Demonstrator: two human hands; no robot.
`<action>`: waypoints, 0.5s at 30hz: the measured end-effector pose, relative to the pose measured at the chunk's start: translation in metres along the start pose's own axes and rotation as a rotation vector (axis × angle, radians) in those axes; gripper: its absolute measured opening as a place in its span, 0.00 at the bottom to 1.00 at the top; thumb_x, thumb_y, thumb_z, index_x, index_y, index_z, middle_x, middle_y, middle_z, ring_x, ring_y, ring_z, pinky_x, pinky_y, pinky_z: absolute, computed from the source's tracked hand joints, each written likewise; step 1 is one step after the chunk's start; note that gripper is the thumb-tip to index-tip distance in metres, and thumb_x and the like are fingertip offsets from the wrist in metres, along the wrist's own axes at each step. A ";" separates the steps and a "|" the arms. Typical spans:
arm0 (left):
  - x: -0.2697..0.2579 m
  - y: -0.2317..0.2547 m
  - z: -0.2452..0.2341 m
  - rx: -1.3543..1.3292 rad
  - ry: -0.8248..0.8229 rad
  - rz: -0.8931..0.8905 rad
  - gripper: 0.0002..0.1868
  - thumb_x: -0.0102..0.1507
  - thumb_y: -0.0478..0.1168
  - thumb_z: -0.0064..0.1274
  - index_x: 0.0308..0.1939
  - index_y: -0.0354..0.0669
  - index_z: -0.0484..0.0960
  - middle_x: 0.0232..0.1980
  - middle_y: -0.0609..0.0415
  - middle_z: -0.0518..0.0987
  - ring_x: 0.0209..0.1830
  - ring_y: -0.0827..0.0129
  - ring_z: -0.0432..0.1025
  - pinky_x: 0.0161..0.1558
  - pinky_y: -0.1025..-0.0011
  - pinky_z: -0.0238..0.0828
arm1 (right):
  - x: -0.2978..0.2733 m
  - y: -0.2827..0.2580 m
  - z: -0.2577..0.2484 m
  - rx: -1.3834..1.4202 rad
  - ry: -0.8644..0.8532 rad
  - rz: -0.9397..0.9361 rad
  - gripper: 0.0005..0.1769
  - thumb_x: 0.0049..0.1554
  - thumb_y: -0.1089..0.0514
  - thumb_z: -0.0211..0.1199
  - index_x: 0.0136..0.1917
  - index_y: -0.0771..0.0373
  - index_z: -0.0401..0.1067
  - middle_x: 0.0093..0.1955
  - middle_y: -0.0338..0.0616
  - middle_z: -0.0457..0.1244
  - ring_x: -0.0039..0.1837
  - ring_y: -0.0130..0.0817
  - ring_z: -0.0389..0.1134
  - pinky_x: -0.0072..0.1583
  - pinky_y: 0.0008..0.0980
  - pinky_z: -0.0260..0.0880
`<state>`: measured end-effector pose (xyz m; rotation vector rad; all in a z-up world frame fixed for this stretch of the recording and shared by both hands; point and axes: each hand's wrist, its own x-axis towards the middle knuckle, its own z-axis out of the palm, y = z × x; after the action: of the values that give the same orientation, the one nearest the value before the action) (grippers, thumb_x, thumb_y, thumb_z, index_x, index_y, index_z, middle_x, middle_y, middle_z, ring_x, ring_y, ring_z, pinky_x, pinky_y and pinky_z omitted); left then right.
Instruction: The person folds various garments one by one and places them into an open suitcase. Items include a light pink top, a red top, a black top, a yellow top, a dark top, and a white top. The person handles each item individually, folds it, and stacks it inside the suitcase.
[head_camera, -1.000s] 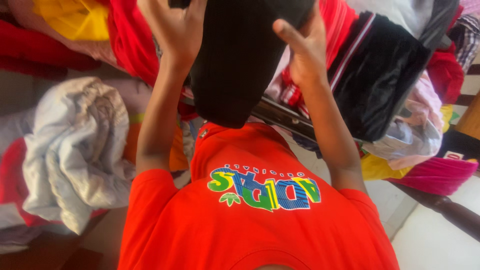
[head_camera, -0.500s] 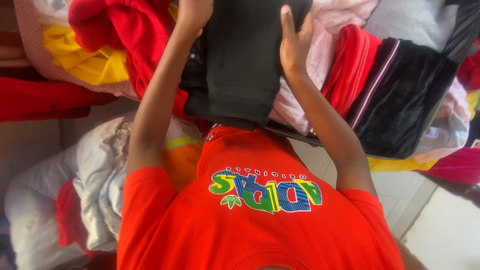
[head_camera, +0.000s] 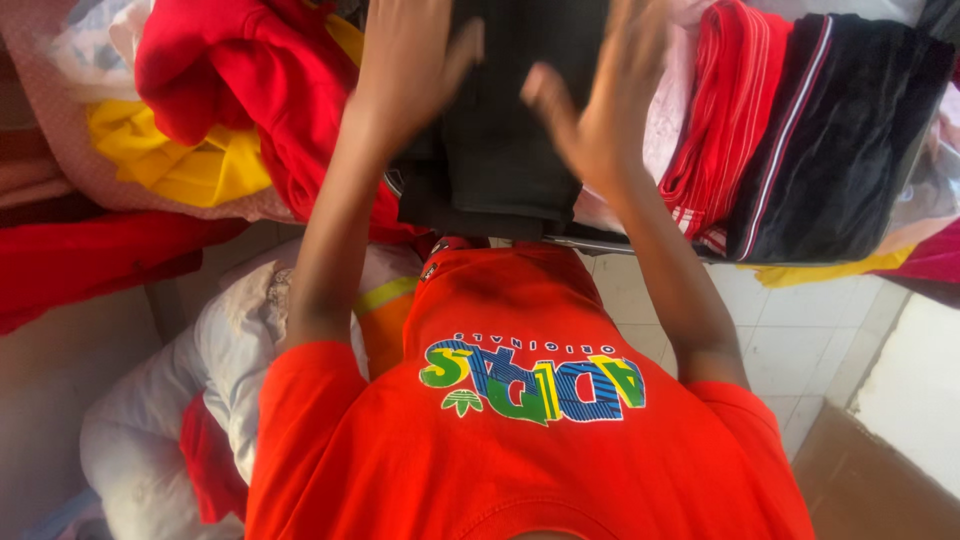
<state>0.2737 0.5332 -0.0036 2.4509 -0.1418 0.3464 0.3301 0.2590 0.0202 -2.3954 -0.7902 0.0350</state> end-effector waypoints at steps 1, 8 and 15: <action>-0.019 0.021 -0.018 0.050 -0.071 -0.017 0.41 0.61 0.46 0.70 0.73 0.36 0.69 0.69 0.28 0.66 0.69 0.35 0.60 0.68 0.45 0.61 | -0.013 -0.015 -0.013 -0.018 -0.107 -0.072 0.62 0.61 0.24 0.63 0.86 0.65 0.38 0.87 0.63 0.31 0.88 0.60 0.29 0.83 0.58 0.33; -0.053 0.073 -0.025 -0.021 -0.488 0.030 0.68 0.44 0.54 0.75 0.80 0.33 0.53 0.83 0.33 0.37 0.84 0.39 0.30 0.79 0.40 0.38 | -0.033 -0.056 -0.012 -0.257 -0.492 -0.330 0.63 0.56 0.21 0.62 0.85 0.66 0.50 0.88 0.60 0.35 0.88 0.56 0.30 0.81 0.67 0.26; -0.067 0.051 0.058 0.534 -0.204 0.032 0.49 0.64 0.44 0.59 0.85 0.34 0.53 0.87 0.37 0.37 0.87 0.41 0.34 0.79 0.41 0.42 | -0.033 -0.045 0.027 -0.517 -0.464 -0.389 0.57 0.55 0.22 0.60 0.81 0.65 0.60 0.86 0.69 0.35 0.87 0.60 0.30 0.76 0.74 0.27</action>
<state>0.2117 0.4586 -0.0358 3.0151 -0.1963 0.1576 0.2737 0.2846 0.0185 -2.6940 -1.6410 0.2649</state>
